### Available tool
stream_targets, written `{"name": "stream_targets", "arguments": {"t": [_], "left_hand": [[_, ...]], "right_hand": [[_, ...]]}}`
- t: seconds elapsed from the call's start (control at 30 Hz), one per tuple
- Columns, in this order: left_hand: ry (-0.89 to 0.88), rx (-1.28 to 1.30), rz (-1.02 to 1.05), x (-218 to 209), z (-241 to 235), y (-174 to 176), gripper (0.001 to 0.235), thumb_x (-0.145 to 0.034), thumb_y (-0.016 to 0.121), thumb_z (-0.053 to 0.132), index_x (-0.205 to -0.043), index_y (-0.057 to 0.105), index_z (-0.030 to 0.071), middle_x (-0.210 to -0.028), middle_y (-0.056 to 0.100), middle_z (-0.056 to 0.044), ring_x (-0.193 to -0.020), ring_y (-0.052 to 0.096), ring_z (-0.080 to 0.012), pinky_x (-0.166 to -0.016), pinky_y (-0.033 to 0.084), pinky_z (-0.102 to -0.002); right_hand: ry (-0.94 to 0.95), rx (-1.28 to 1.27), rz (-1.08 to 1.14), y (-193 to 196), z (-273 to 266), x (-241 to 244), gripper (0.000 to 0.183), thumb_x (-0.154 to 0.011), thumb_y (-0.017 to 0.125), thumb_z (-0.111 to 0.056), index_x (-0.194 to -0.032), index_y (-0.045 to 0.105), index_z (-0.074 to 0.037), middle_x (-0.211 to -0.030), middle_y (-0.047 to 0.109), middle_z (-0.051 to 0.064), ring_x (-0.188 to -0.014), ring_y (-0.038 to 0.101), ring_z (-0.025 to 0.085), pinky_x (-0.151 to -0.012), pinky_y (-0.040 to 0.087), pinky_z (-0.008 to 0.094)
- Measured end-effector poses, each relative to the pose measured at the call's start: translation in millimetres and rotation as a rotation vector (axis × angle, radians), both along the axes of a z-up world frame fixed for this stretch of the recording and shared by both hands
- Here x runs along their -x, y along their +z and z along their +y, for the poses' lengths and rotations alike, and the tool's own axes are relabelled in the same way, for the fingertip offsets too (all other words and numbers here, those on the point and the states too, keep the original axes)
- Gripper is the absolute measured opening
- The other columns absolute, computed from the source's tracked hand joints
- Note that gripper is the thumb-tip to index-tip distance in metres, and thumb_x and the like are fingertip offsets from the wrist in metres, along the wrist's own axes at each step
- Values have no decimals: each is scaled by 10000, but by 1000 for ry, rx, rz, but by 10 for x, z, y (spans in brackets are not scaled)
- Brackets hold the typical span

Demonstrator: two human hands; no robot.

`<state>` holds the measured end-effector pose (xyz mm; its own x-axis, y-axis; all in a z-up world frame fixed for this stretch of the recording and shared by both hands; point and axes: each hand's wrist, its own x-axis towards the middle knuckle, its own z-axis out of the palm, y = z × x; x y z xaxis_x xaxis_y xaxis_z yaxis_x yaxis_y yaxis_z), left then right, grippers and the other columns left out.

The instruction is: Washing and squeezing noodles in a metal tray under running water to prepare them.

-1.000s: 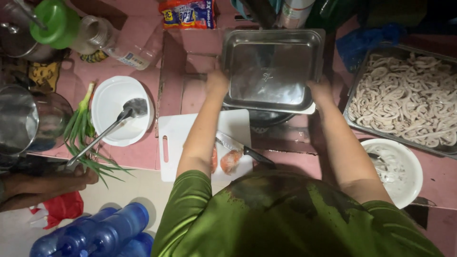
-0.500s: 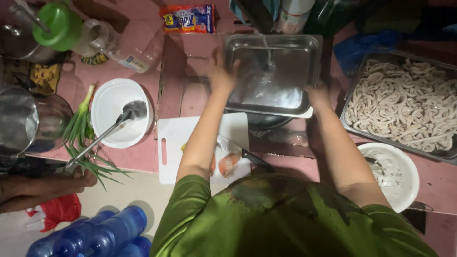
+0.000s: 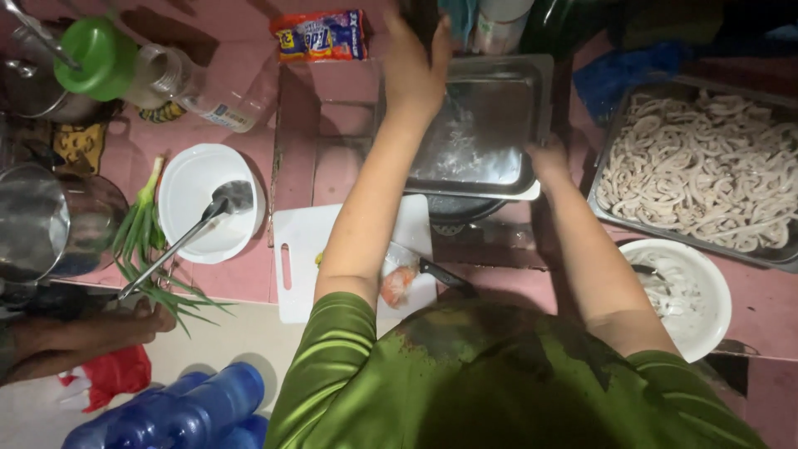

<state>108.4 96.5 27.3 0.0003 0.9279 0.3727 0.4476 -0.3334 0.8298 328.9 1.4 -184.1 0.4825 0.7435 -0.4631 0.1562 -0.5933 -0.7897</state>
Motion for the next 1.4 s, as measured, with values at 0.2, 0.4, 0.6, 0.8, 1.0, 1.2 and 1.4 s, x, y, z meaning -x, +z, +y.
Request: {"name": "stream_targets", "arguments": {"t": [0.2,0.4,0.6,0.8,1.0,1.2,1.4], "left_hand": [[-334,-138,-427,123,-72,-279,698,-904,739,272,-1397,272,116,-1385,463,-105,-1332,463,-212,-1153,361,-351],[-126,399,637,224,-195,-1643,808,-847,650,535,-1413,381,25,-1481,334,-230,-1414,260,-367,-1175,187,-462],[-35,412,890,-38,-326,-1833,859,-930,513,558,-1506,148,36,-1543,122,-271,-1443,74,-405,-1185,59,-499],[-53,588,948,-381,-117,-1649,845,-930,419,643,-1523,86,142,-1565,46,-216,-1432,-74,-400,-1161,-53,-519],[-566,314,934,25,-66,-1913,558,-828,633,493,-1282,575,175,-1310,501,-121,-1287,373,-363,-1105,270,-486],[289,337,1079,1253,95,-1722,616,-687,758,548,-1173,622,196,-1133,632,-88,-1001,634,-288,-755,577,-438],[-64,394,511,1406,-243,-1363,416,-794,623,348,-1061,673,33,-961,676,-230,-925,634,-460,-766,494,-566]], "right_hand": [[36,148,-60,245,-7,53,530,-769,568,-299,-1272,499,-151,-1097,624,68,-925,595,254,-719,431,350],[141,106,2,1096,-163,296,535,-974,491,-208,-1409,317,49,-1402,384,289,-1330,335,417,-1038,335,576],[144,39,-6,492,-81,84,520,-901,560,-143,-1342,410,89,-1275,497,320,-1217,468,436,-918,449,540],[188,42,13,700,-114,166,572,-890,593,-196,-1340,411,106,-1283,487,337,-1240,446,451,-948,410,564],[58,-114,6,308,-122,112,531,-865,685,-327,-1249,533,7,-1211,569,250,-1188,515,361,-951,428,502],[8,-55,94,370,-84,100,614,-974,547,-481,-1343,445,-1,-1328,493,239,-1291,412,366,-1011,377,522],[22,25,15,94,-82,-74,679,-971,480,-577,-1345,452,-12,-1357,466,232,-1296,398,391,-1067,311,504]]}}
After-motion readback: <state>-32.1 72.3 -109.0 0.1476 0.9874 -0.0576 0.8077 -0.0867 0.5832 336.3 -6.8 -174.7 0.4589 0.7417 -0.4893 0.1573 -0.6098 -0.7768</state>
